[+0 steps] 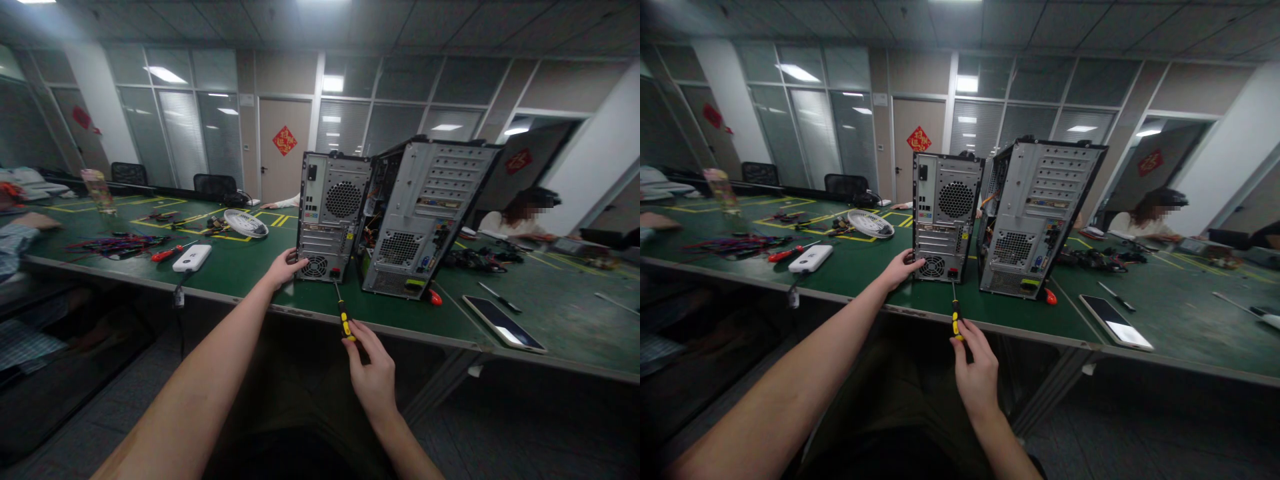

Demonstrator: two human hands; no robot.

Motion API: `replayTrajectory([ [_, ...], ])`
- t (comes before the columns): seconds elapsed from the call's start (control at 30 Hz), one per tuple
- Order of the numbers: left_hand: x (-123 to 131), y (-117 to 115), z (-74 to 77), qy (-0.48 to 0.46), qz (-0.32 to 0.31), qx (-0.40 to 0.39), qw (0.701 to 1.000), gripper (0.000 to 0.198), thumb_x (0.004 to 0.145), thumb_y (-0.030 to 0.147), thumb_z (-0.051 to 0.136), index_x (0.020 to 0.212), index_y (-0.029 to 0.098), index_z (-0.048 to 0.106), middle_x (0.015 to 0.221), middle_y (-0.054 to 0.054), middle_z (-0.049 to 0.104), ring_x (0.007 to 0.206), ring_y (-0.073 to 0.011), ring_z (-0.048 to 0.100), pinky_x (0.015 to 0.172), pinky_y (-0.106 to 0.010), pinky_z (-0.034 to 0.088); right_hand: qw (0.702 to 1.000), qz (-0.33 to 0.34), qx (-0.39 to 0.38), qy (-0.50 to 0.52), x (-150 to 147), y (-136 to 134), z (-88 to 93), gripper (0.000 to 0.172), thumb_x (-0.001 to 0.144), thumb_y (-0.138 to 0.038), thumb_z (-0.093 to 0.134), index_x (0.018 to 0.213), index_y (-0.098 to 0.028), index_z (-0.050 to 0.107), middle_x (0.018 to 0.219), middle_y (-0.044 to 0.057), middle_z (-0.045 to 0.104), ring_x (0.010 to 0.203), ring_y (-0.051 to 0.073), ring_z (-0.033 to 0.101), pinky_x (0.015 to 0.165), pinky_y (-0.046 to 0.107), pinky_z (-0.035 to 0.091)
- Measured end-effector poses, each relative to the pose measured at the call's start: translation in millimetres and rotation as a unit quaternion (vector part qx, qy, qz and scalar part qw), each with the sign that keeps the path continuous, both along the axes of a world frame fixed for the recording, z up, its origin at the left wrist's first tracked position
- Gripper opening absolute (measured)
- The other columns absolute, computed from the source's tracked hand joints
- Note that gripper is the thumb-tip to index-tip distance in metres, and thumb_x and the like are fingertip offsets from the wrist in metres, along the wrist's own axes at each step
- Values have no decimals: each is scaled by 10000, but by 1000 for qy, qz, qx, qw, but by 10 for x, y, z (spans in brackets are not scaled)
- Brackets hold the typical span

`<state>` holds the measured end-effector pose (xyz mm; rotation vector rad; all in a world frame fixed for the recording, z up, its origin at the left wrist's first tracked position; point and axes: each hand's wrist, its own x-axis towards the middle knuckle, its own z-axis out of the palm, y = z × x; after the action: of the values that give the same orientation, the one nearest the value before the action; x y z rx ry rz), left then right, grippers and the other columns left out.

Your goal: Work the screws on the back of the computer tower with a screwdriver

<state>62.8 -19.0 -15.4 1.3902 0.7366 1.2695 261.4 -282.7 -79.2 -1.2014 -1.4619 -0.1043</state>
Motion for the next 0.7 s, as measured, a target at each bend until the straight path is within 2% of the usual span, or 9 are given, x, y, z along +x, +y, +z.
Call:
replayTrajectory([
  [0.6, -7, 1, -3, 0, -1, -1, 1000, 688, 729, 348, 984, 1306, 152, 664, 1431, -213, 713, 1302, -316, 713, 1222, -546, 487, 1000, 7, 1, 10, -23, 26, -26, 256, 1034, -298, 699, 1258, -244, 812, 1299, 131, 802, 1212, 307, 770, 1063, 519, 636],
  [0.7, -7, 1, -6, -2, -1, -1, 1000, 690, 726, 347, 987, 1304, 155, 663, 1432, -209, 715, 1307, -313, 710, 1227, -538, 484, 1000, 16, -7, 23, -34, 25, -31, 255, 1031, -309, 708, 1258, -244, 804, 1292, 133, 796, 1189, 300, 772, 1003, 481, 664],
])
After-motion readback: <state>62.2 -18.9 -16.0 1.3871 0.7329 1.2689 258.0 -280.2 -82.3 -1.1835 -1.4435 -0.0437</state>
